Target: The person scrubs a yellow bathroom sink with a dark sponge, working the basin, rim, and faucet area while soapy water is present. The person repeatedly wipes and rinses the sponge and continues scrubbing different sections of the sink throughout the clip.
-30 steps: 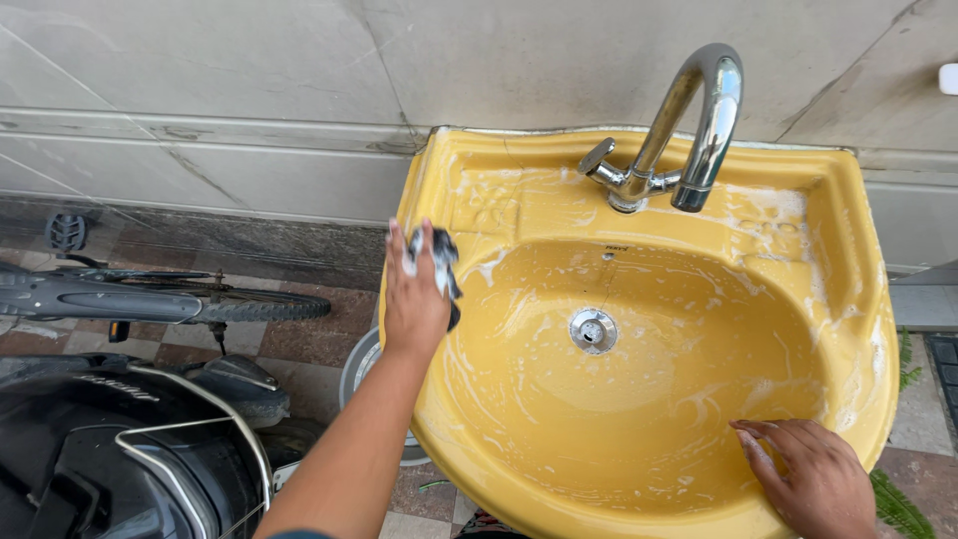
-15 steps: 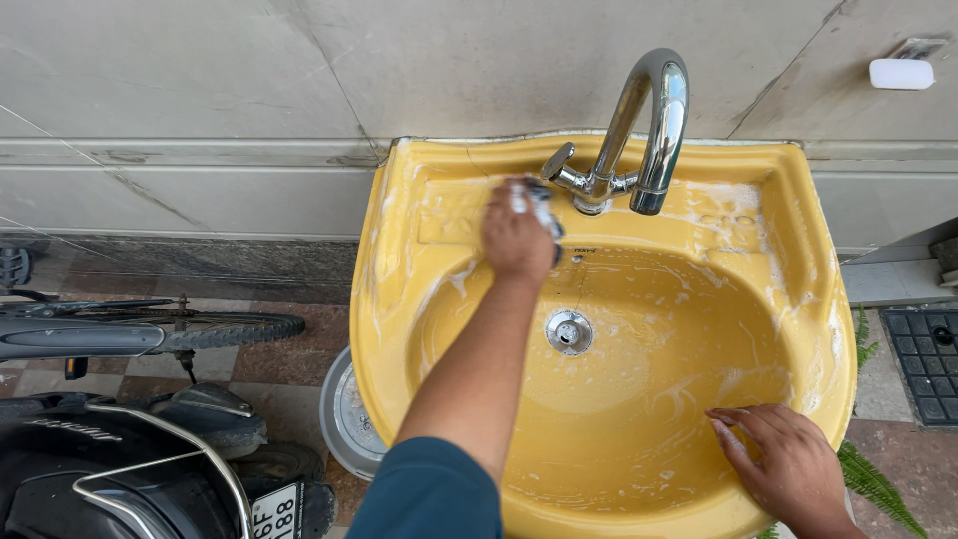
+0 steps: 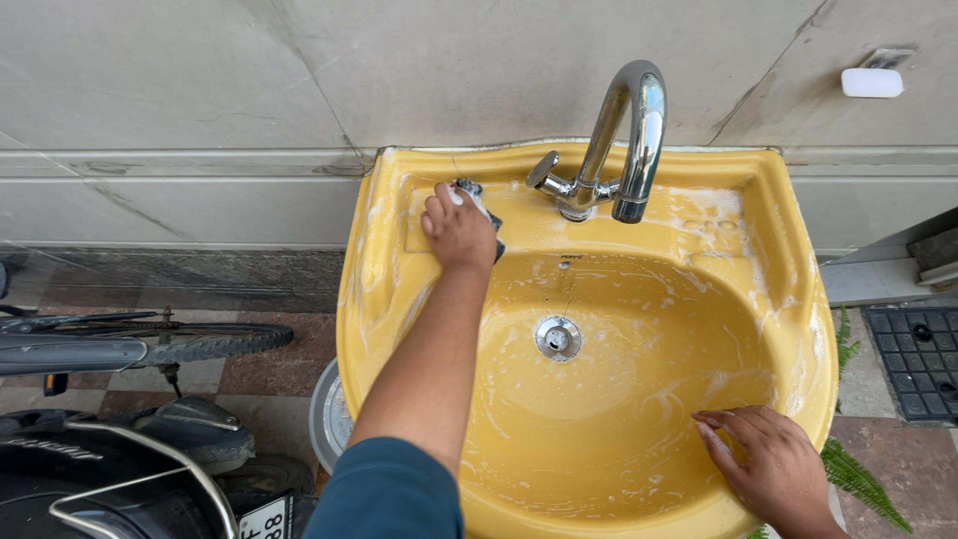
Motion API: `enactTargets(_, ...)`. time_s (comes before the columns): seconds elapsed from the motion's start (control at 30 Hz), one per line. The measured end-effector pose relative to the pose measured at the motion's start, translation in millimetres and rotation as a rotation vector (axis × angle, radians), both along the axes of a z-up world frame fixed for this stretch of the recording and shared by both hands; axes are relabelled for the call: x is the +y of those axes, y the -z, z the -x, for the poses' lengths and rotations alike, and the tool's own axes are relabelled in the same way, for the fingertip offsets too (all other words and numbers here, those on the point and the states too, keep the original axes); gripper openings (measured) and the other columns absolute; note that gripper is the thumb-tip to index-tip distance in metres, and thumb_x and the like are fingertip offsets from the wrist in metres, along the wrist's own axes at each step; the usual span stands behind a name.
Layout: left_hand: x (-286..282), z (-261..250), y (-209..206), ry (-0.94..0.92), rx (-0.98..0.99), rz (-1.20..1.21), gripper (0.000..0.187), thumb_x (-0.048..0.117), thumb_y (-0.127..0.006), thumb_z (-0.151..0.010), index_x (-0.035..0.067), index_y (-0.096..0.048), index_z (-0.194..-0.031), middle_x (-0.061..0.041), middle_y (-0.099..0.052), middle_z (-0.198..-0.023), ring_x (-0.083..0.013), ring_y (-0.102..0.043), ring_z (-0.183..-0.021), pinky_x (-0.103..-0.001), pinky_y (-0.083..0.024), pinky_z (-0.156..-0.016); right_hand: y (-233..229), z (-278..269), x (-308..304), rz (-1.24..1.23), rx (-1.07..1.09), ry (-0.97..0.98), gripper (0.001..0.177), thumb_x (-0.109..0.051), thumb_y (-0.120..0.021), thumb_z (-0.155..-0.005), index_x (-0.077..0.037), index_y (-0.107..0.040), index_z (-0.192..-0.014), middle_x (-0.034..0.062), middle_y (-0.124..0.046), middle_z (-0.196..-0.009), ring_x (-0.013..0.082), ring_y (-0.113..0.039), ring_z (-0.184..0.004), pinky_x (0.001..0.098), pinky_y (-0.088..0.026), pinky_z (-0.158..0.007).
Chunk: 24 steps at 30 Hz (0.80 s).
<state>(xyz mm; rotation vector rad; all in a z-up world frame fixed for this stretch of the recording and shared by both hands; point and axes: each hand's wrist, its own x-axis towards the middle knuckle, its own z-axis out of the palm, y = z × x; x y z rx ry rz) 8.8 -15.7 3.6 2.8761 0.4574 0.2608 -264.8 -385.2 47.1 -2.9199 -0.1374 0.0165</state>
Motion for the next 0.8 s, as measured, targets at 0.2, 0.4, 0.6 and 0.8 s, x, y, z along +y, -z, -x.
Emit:
enactTargets(0.2, -67.6, -4.7, 9.8, 0.061, -0.284, 0.116, 0.039, 0.013, -0.06, -0.089, 0.006, -0.066, -0.128, -0.014, -0.062, -0.129, -0.0289, -0.059, -0.115, -0.044, -0.05, -0.102, -2.3, 1.4, -0.7, -0.015, 0.006, 0.005, 0.025, -0.04, -0.071, -0.087, -0.021, -0.081, -0.1, 0.0004, -0.077, -0.095, 0.0208, -0.07, -0.099, 0.0369, -0.053, -0.096)
enactTargets(0.4, -26.4, 0.3, 12.6, 0.333, -0.26, -0.087, 0.039, 0.013, -0.063, -0.085, 0.011, -0.069, -0.123, -0.014, -0.064, -0.133, -0.0285, -0.061, -0.117, -0.041, -0.051, -0.101, 0.3, -0.4, -0.5, -0.002, -0.028, -0.02, 0.025, -0.04, -0.071, -0.088, -0.019, -0.08, -0.099, 0.0004, -0.077, -0.096, 0.0203, -0.07, -0.101, 0.0365, -0.053, -0.097)
enactTargets(0.6, 63.5, 3.8, 18.7, 0.085, -0.169, -0.161, 0.036, 0.018, -0.048, -0.1, 0.003, -0.067, -0.126, -0.023, -0.057, -0.142, -0.035, -0.055, -0.13, -0.04, -0.044, -0.113, -2.2, -2.9, 1.3, -0.01, 0.067, -0.038, 0.032, -0.04, -0.07, -0.087, -0.021, -0.076, -0.112, 0.0004, -0.076, -0.104, 0.0213, -0.068, -0.106, 0.039, -0.052, -0.099)
enactTargets(0.8, -27.8, 38.7, 31.0, 0.053, -0.244, 0.199, 0.045, 0.007, -0.065, -0.091, -0.001, -0.057, -0.135, -0.03, -0.056, -0.137, -0.0415, -0.057, -0.119, -0.048, -0.048, -0.103, -10.8, -75.2, 63.3, -0.565, 0.34, 0.065, 0.058, -0.038, -0.052, -0.098, -0.022, -0.044, -0.152, 0.0095, -0.051, -0.15, 0.024, -0.062, -0.126, 0.0419, -0.051, -0.105)
